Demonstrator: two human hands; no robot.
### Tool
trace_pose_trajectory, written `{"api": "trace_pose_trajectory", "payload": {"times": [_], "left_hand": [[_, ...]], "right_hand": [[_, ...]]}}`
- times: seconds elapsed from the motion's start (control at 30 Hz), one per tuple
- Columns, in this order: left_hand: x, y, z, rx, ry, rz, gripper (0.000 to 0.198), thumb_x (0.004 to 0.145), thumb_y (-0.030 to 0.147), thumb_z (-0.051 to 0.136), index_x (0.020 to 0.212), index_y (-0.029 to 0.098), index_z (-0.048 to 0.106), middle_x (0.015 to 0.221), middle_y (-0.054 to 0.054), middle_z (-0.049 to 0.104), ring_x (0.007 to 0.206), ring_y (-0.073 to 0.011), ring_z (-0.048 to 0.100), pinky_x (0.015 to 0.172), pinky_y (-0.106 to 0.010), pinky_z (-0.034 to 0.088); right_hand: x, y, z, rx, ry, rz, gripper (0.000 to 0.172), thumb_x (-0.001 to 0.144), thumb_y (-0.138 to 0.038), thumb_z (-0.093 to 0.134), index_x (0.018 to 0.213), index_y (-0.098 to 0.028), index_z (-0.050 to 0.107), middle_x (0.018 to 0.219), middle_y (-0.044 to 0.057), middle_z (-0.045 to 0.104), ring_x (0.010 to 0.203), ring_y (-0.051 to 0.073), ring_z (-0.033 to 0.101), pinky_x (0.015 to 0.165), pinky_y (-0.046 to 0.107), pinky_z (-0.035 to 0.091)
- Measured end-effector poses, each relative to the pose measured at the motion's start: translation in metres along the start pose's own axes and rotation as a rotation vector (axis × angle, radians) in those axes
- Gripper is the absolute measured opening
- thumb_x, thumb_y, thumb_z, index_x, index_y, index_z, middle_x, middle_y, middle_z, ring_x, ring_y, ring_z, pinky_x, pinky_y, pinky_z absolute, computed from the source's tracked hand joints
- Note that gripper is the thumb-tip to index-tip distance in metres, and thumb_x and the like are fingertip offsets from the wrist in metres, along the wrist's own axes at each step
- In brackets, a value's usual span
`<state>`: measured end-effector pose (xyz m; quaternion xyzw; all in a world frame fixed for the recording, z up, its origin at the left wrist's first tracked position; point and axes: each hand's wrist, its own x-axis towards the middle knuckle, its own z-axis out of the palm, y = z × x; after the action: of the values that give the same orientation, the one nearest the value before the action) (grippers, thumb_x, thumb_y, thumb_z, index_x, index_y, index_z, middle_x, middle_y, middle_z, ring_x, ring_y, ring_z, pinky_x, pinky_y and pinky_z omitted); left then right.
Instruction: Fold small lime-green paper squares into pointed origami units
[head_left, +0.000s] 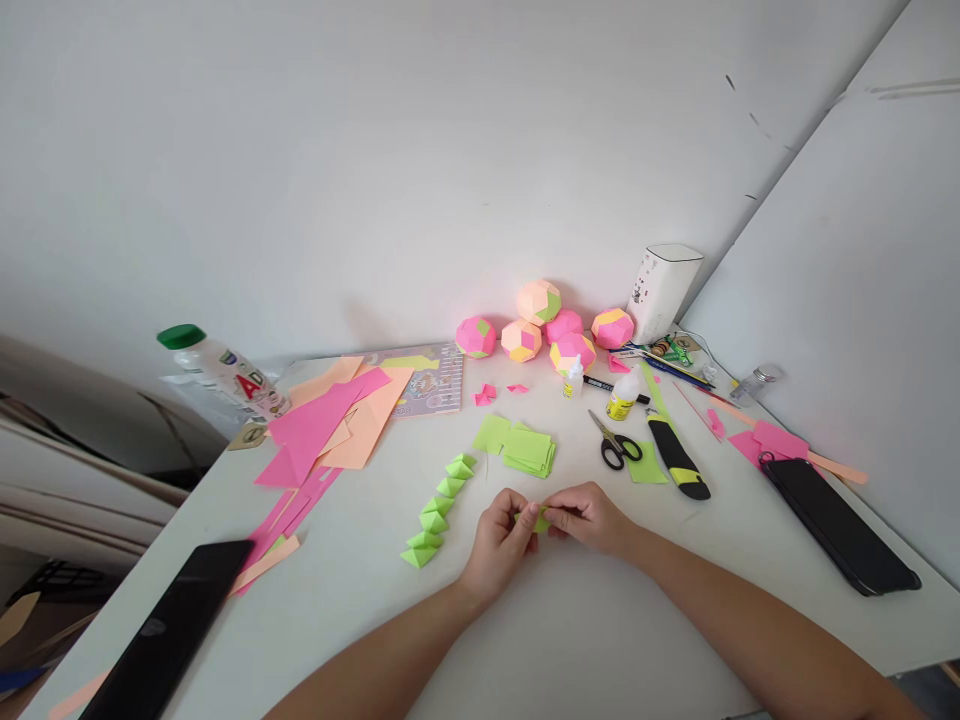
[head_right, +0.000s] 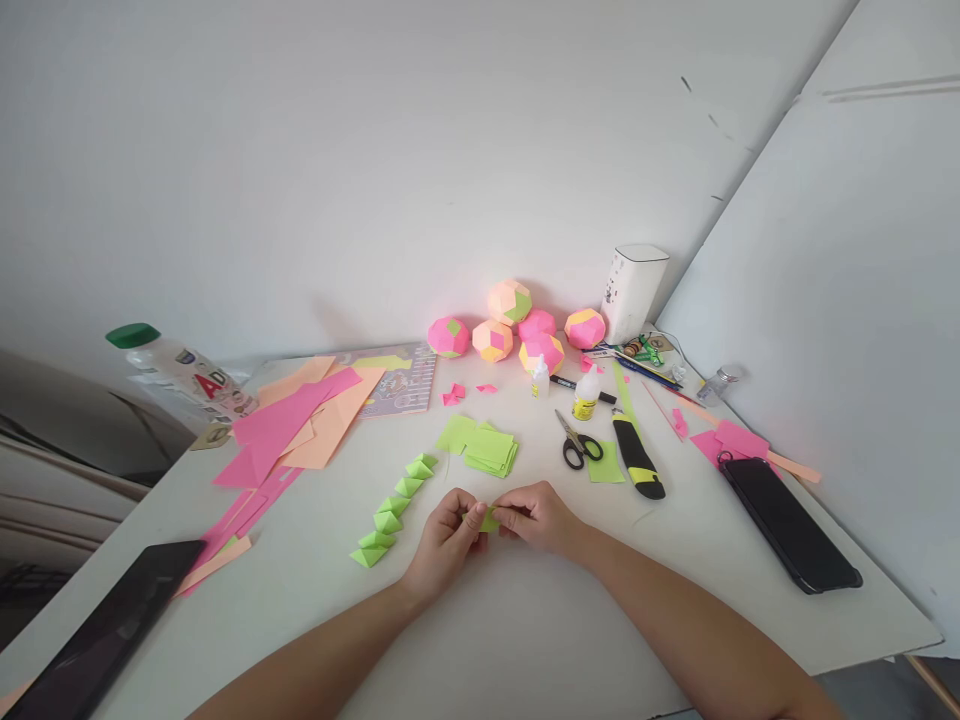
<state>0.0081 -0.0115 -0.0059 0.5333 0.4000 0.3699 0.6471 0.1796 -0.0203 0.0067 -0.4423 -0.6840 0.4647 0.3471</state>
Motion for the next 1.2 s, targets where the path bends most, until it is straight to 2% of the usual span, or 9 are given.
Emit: {"api": "trace_pose_trajectory", "payload": {"times": [0.23, 0.43, 0.53, 0.77, 0.93, 1.2], "left_hand": [[0.0001, 0.0028, 0.0007, -0.020, 0.007, -0.035, 0.033, 0.080, 0.048, 0.055, 0.073, 0.018, 0.042, 0.052, 0.006, 0.053, 0.046, -0.0086, 0.051, 0.046, -0.019, 0.036], [0.0007, 0.0052, 0.0014, 0.005, -0.035, -0.017, 0.029, 0.080, 0.044, 0.057, 0.081, 0.017, 0.050, 0.068, 0.001, 0.060, 0.052, -0.0084, 0.052, 0.050, -0.020, 0.040], [0.0004, 0.0045, 0.0010, 0.037, -0.055, -0.016, 0.029, 0.081, 0.044, 0.055, 0.081, 0.016, 0.053, 0.065, 0.000, 0.059, 0.052, -0.0088, 0.051, 0.050, -0.020, 0.041], [-0.0004, -0.0004, -0.0013, 0.110, -0.041, 0.011, 0.030, 0.082, 0.045, 0.053, 0.074, 0.017, 0.048, 0.057, 0.002, 0.055, 0.051, -0.0097, 0.050, 0.049, -0.020, 0.037], [-0.0004, -0.0010, -0.0024, 0.143, -0.034, 0.013, 0.033, 0.081, 0.047, 0.053, 0.070, 0.018, 0.043, 0.051, 0.003, 0.053, 0.045, -0.0086, 0.044, 0.045, -0.019, 0.031], [-0.0010, 0.0010, -0.0009, 0.116, -0.047, 0.003, 0.037, 0.080, 0.051, 0.052, 0.065, 0.019, 0.039, 0.051, 0.005, 0.049, 0.046, -0.0089, 0.044, 0.045, -0.020, 0.031]], "right_hand": [[0.0001, 0.0019, -0.0005, -0.056, -0.027, -0.020, 0.038, 0.090, -0.038, 0.045, 0.075, -0.012, 0.067, 0.060, 0.001, 0.058, 0.053, 0.010, 0.051, 0.052, 0.020, 0.040], [0.0010, 0.0040, 0.0012, -0.048, 0.011, -0.009, 0.037, 0.089, -0.039, 0.045, 0.070, -0.012, 0.061, 0.057, 0.002, 0.058, 0.054, 0.012, 0.057, 0.052, 0.021, 0.043], [0.0006, 0.0055, 0.0018, -0.066, 0.011, -0.013, 0.037, 0.089, -0.039, 0.044, 0.068, -0.013, 0.058, 0.056, 0.002, 0.058, 0.053, 0.012, 0.057, 0.051, 0.021, 0.042], [-0.0018, 0.0060, 0.0021, -0.093, 0.003, -0.007, 0.036, 0.090, -0.040, 0.043, 0.066, -0.014, 0.053, 0.056, 0.002, 0.059, 0.051, 0.012, 0.056, 0.048, 0.020, 0.039], [-0.0028, 0.0035, 0.0021, -0.061, -0.004, 0.027, 0.036, 0.089, -0.041, 0.043, 0.066, -0.014, 0.052, 0.056, 0.001, 0.058, 0.054, 0.014, 0.060, 0.048, 0.020, 0.040], [-0.0027, 0.0041, 0.0021, -0.028, -0.007, 0.051, 0.036, 0.088, -0.042, 0.045, 0.065, -0.014, 0.050, 0.056, -0.001, 0.053, 0.057, 0.015, 0.064, 0.047, 0.020, 0.042]]}}
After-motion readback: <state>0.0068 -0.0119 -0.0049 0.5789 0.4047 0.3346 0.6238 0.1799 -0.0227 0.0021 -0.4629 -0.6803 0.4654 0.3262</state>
